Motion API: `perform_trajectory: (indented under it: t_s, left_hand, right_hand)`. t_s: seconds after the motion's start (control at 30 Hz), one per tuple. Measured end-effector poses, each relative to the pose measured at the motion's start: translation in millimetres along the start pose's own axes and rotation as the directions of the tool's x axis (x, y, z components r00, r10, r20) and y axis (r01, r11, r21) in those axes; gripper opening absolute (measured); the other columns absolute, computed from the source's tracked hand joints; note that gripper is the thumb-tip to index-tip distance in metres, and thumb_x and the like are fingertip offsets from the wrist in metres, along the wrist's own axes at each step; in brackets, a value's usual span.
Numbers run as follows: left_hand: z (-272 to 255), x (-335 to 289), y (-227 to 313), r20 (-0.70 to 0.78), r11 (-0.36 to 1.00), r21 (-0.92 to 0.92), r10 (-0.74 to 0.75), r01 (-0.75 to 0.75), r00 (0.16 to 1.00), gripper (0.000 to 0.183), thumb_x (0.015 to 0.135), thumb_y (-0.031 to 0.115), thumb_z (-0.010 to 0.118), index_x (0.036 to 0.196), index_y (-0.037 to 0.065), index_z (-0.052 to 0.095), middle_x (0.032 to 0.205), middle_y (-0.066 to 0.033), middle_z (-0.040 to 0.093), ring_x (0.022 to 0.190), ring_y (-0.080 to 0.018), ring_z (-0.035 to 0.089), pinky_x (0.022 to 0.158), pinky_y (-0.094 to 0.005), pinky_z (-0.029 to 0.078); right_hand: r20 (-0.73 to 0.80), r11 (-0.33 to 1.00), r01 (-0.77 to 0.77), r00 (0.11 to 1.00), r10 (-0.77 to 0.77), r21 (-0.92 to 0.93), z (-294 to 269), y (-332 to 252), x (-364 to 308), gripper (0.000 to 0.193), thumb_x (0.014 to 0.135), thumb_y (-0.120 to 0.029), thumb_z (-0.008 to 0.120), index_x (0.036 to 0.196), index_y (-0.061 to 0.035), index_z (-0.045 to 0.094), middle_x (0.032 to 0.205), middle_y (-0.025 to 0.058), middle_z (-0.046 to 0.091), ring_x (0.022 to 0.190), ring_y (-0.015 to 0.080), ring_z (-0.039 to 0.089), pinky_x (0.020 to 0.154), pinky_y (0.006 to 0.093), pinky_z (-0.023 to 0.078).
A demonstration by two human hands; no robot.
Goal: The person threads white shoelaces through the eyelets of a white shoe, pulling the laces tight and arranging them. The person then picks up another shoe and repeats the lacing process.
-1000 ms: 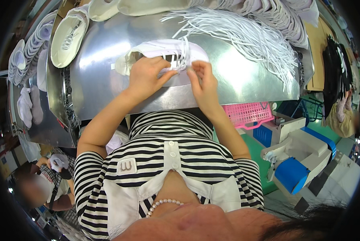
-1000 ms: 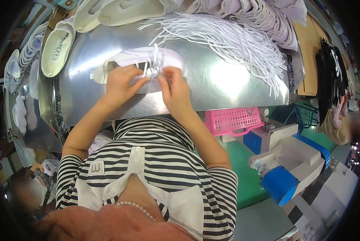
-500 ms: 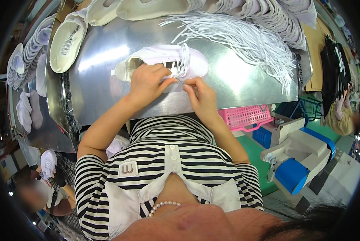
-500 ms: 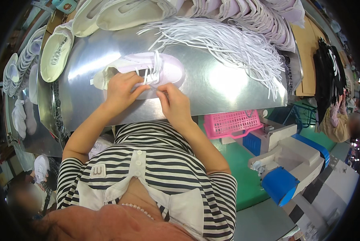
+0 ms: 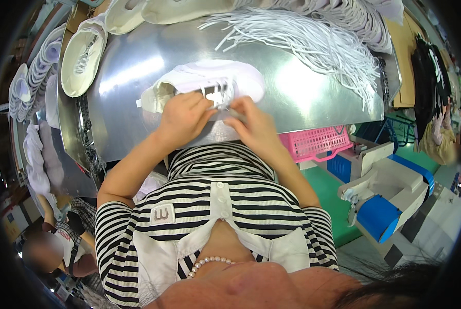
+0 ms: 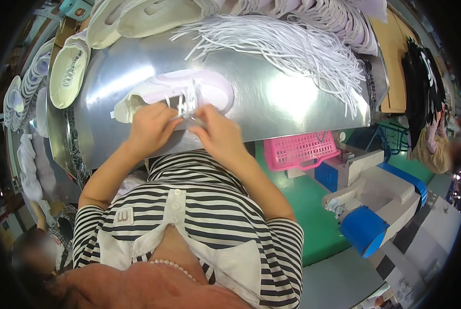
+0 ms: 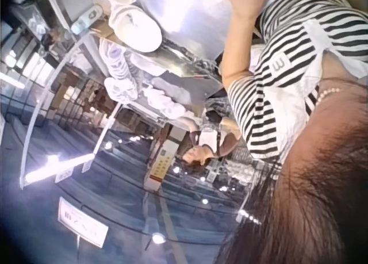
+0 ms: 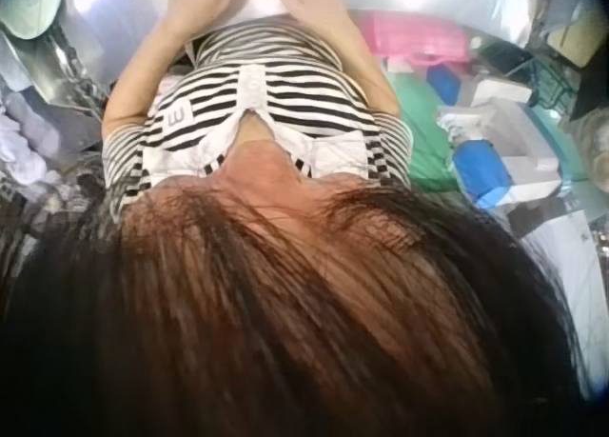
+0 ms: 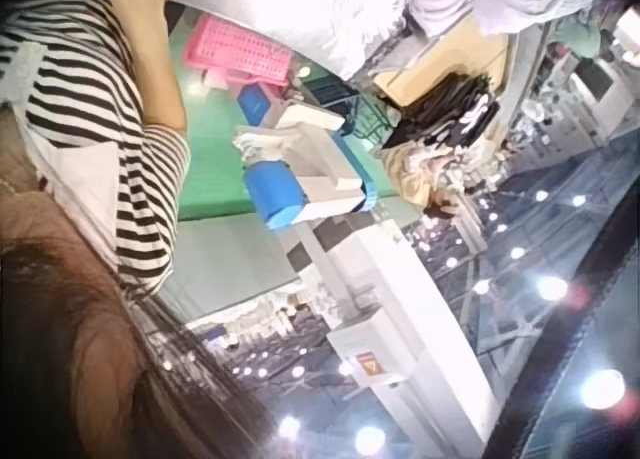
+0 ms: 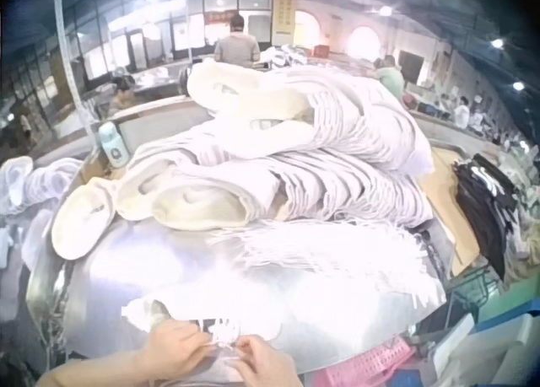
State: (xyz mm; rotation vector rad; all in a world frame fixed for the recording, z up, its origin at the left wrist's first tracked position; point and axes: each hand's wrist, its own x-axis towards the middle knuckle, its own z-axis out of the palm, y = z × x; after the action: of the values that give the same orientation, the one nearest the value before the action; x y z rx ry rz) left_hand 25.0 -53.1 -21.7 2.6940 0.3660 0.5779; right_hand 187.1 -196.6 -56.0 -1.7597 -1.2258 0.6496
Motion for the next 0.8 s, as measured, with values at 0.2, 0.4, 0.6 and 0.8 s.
perform_trajectory:
  t_s: [0.2, 0.4, 0.6, 0.8]
  left_hand:
    - [-8, -2, 0, -0.026, 0.987, 0.063, 0.149, -0.148, 0.988, 0.017, 0.074, 0.008, 0.076, 0.086, 0.005, 0.064, 0.072, -0.0052, 0.054, 0.064, -0.0234, 0.056, 0.055, -0.0360, 0.043]
    - [-1, -5, -12, -0.101, 0.967, 0.160, 0.215, -0.198, 0.971, 0.021, 0.068, 0.008, 0.077, 0.085, 0.005, 0.065, 0.069, -0.0048, 0.052, 0.062, -0.0215, 0.054, 0.054, -0.0345, 0.044]
    - [3, -4, -11, -0.109, 0.969, 0.110, 0.232, -0.221, 0.966, 0.015, 0.070, 0.008, 0.074, 0.081, 0.005, 0.063, 0.069, -0.0040, 0.052, 0.063, -0.0208, 0.054, 0.055, -0.0330, 0.044]
    - [-1, -1, -7, -0.053, 0.976, 0.064, 0.213, -0.209, 0.976, 0.014, 0.071, 0.010, 0.074, 0.081, 0.007, 0.063, 0.070, -0.0038, 0.054, 0.065, -0.0213, 0.055, 0.057, -0.0340, 0.044]
  right_hand:
    - [-0.068, 0.974, 0.214, 0.976, -0.208, 0.078, -53, -30, 31, 0.021, 0.087, -0.007, 0.066, 0.108, -0.0049, 0.062, 0.090, 0.0117, 0.069, 0.074, 0.0281, 0.069, 0.065, 0.0366, 0.055]
    - [0.281, 0.839, 0.343, 0.930, -0.238, -0.422, -2, -28, 53, 0.027, 0.085, -0.014, 0.066, 0.111, -0.0085, 0.062, 0.087, 0.0116, 0.071, 0.075, 0.0302, 0.068, 0.063, 0.0372, 0.053]
    - [0.311, 0.983, 0.120, 0.948, -0.071, -0.141, -8, -30, 72, 0.017, 0.086, -0.016, 0.069, 0.102, -0.0106, 0.069, 0.083, 0.0124, 0.071, 0.070, 0.0273, 0.067, 0.066, 0.0367, 0.052]
    - [-0.377, 0.855, 0.413, 0.880, -0.287, 0.314, -133, -52, 146, 0.011, 0.095, -0.011, 0.063, 0.096, -0.0039, 0.071, 0.087, 0.0024, 0.073, 0.075, 0.0112, 0.066, 0.074, 0.0257, 0.051]
